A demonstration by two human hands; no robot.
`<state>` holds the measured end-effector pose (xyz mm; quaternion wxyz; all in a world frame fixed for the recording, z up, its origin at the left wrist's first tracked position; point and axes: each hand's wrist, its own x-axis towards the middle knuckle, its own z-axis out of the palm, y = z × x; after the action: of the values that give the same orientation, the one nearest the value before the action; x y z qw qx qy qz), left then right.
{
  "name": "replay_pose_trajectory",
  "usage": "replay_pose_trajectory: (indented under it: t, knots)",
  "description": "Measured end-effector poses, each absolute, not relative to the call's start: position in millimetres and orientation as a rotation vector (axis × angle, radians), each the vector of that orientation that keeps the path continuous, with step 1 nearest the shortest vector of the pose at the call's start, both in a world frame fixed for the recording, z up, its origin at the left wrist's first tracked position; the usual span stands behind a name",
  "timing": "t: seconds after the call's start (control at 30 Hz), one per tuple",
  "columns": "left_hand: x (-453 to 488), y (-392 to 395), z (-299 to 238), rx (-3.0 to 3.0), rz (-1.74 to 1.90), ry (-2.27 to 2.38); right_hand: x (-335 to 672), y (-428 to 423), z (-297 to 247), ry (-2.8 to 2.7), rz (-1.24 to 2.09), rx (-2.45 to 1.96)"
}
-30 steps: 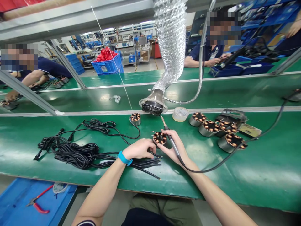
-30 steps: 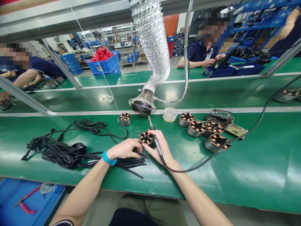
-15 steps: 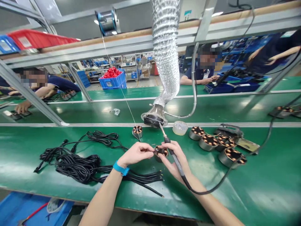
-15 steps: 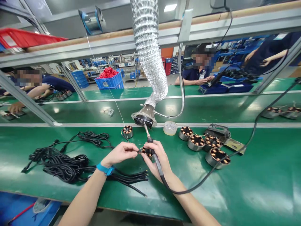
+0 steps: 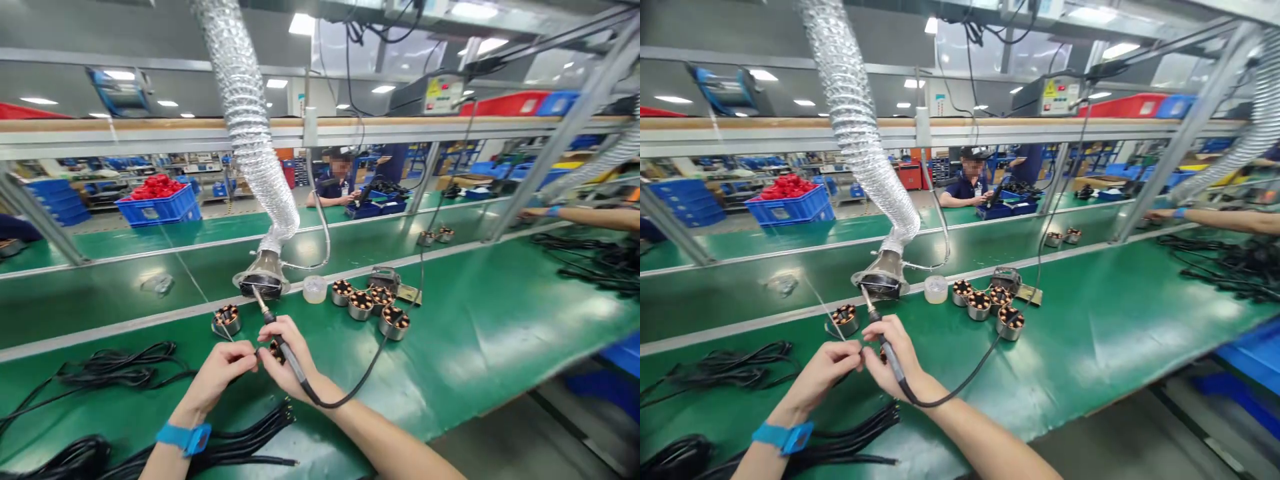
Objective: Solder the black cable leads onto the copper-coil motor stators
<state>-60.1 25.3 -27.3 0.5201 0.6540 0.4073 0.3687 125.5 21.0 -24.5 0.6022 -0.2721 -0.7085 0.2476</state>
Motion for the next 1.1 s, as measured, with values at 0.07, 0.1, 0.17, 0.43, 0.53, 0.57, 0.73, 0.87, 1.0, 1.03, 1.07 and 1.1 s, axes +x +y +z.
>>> replay_pose_trajectory:
  t: [0.07, 0.1, 0.17, 0.43, 0.53, 0.57, 0.73, 0.87, 1.0, 1.03, 1.07, 1.1]
  knots:
    - [-59, 27, -33, 1.512, 0.923, 1.007, 126, 19, -31, -1.632, 0.562, -0.634]
    - [-58, 27, -35, 1.479, 0.942, 1.022, 126, 19, -34, -1.629, 0.568, -0.633]
    - [-55, 26, -37, 1.416, 0.978, 1.053, 127, 18, -38, -1.621, 0.597, -0.628]
    - [-35, 23, -23, 1.336, 1.070, 1.065, 130, 21, -39, -1.489, 0.681, -0.722]
    - [-34, 24, -22, 1.264, 1.129, 1.039, 127, 23, -43, -1.479, 0.659, -0.754]
    - [-34, 24, -23, 1.235, 1.153, 1.043, 126, 23, -44, -1.477, 0.654, -0.763]
    - [-33, 23, -25, 1.169, 1.211, 1.070, 125, 22, -45, -1.493, 0.627, -0.818]
    - [-33, 21, -19, 1.220, 1.214, 1.095, 130, 23, -40, -1.607, 0.433, -0.820]
    - [-31, 15, -17, 1.383, 1.099, 1.104, 128, 23, -32, -1.732, 0.384, -0.678]
    - [-29, 13, -17, 1.446, 1.065, 1.103, 126, 22, -31, -1.746, 0.390, -0.639]
    - [-28, 12, -18, 1.510, 1.035, 1.100, 124, 22, -31, -1.754, 0.393, -0.609]
    - [-27, 10, -18, 1.567, 1.013, 1.096, 122, 21, -31, -1.757, 0.393, -0.591]
